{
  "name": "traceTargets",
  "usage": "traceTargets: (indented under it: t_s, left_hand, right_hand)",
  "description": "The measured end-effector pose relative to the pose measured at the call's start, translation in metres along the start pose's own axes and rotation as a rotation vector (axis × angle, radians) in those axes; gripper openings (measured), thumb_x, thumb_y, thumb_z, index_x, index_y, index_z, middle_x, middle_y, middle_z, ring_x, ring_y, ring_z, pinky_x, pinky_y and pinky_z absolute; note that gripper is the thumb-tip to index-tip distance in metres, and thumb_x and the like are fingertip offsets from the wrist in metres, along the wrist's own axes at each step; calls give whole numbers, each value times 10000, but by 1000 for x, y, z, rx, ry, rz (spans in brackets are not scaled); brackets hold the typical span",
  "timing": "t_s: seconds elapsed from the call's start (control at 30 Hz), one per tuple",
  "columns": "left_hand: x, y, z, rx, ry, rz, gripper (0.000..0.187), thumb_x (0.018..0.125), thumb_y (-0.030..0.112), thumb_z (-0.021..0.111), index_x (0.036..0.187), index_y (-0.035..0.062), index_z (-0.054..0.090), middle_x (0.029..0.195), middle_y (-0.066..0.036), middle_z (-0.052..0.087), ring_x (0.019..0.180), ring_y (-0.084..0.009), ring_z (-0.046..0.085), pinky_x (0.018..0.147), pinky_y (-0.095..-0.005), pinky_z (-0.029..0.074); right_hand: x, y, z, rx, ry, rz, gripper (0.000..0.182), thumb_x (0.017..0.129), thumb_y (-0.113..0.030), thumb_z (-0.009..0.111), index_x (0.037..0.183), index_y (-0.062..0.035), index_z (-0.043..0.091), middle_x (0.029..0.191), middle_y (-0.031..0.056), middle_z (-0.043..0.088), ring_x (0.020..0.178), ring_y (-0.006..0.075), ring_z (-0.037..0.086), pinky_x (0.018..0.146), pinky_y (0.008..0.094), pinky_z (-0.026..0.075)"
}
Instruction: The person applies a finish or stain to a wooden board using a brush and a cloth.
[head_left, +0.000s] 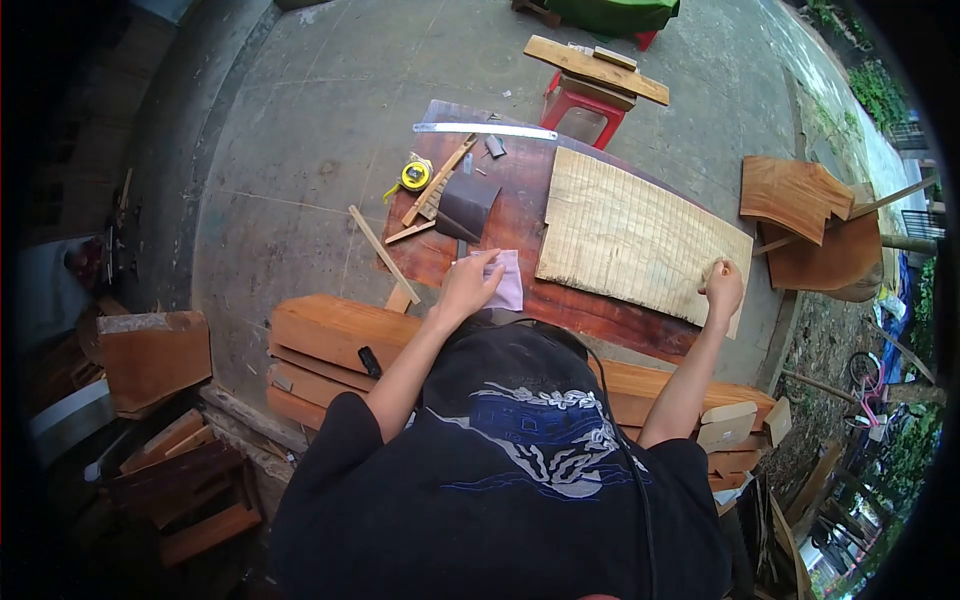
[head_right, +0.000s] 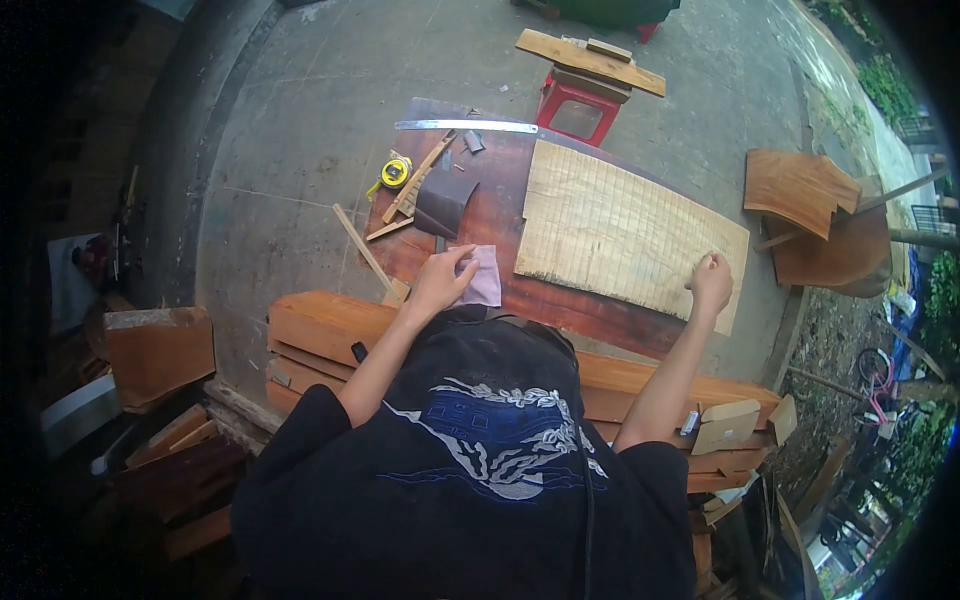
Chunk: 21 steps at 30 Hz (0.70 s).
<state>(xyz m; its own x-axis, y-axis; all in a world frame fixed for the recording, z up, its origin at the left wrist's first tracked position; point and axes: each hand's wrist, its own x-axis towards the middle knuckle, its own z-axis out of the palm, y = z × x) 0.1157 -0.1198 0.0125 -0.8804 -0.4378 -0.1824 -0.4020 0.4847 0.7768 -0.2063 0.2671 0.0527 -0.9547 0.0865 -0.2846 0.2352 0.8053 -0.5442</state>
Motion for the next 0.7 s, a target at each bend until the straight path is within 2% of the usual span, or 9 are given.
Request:
traceTargets:
  t_s: [0.13, 0.17, 0.23, 0.3, 0.4, 0.53, 0.63, 0.67, 0.7]
  left_hand:
    - [0, -3, -15, -43, -24, 0, 448, 974, 282, 710, 1316, -8, 711, 1079, -253, 775, 1040, -426, 743, 945, -468, 588]
    - [0, -2, -18, -36, -37, -5, 458, 974, 280, 712, 1326, -12, 703, 1087, -253, 774, 1047, -424, 741, 953, -466, 585]
    - [1, -6, -20, -6, -2, 93, 559, 939, 285, 763, 1404, -5, 648, 1239, -259, 728, 1157, -420, 699, 1015, -470, 555]
    - [4, -5, -24, 43, 28, 223, 698, 900, 302, 816, 1486, 7, 575, 1396, -252, 649, 1271, -414, 635, 1080, -472, 515]
    - [10, 9, -33, 103, 19, 404, 1023, 782, 334, 919, 1615, 31, 408, 1632, -214, 445, 1441, -413, 489, 1187, -479, 427]
    - [14, 26, -27, 14, 32, 507, 991, 709, 257, 954, 1554, 51, 478, 1538, -209, 538, 1383, -396, 549, 1153, -477, 460]
    - [16, 30, -22, 11, -35, 355, 896, 699, 222, 947, 1473, 47, 532, 1464, -189, 597, 1318, -376, 602, 1111, -459, 491]
    - [15, 33, -21, 49, 12, 361, 767, 732, 253, 930, 1381, 36, 582, 1331, -185, 678, 1202, -379, 674, 1024, -453, 546]
    - [14, 35, -18, 29, 42, 303, 755, 745, 286, 925, 1372, 32, 589, 1307, -189, 690, 1178, -386, 686, 1004, -457, 556]
  right_hand:
    - [-44, -34, 95, -269, 69, -441, 262, 1049, -233, 572, 1092, -39, 742, 773, 233, 732, 602, 295, 751, 654, 436, 580]
    - [-91, -88, 94, -121, -141, -362, 247, 1053, -221, 586, 1096, -34, 742, 753, 241, 721, 587, 298, 746, 641, 427, 580]
    - [-130, -124, 106, 83, -344, -372, 255, 1058, -229, 616, 1128, -15, 734, 729, 210, 711, 546, 283, 736, 581, 382, 570]
    - [-149, -141, 109, 352, -625, -390, 253, 1082, -206, 606, 1146, 3, 734, 957, 132, 761, 716, 160, 739, 599, 308, 597]
    - [-173, -163, 101, 367, -840, -407, 245, 1076, -192, 637, 1170, 14, 731, 1027, 99, 760, 781, 133, 718, 660, 287, 610]
    - [-181, -166, 110, 483, -986, -387, 271, 1072, -200, 654, 1217, 21, 713, 1030, 93, 754, 776, 154, 742, 665, 281, 607]
    - [-178, -164, 110, 497, -983, -390, 305, 1076, -227, 655, 1262, 13, 691, 1031, 96, 764, 789, 160, 751, 682, 285, 600]
    - [-175, -162, 109, 501, -977, -398, 320, 1078, -237, 654, 1278, 11, 682, 1036, 101, 769, 792, 164, 754, 693, 290, 598]
    - [-170, -158, 107, 492, -939, -410, 336, 1080, -247, 653, 1292, 13, 673, 1053, 114, 774, 802, 170, 758, 713, 300, 597]
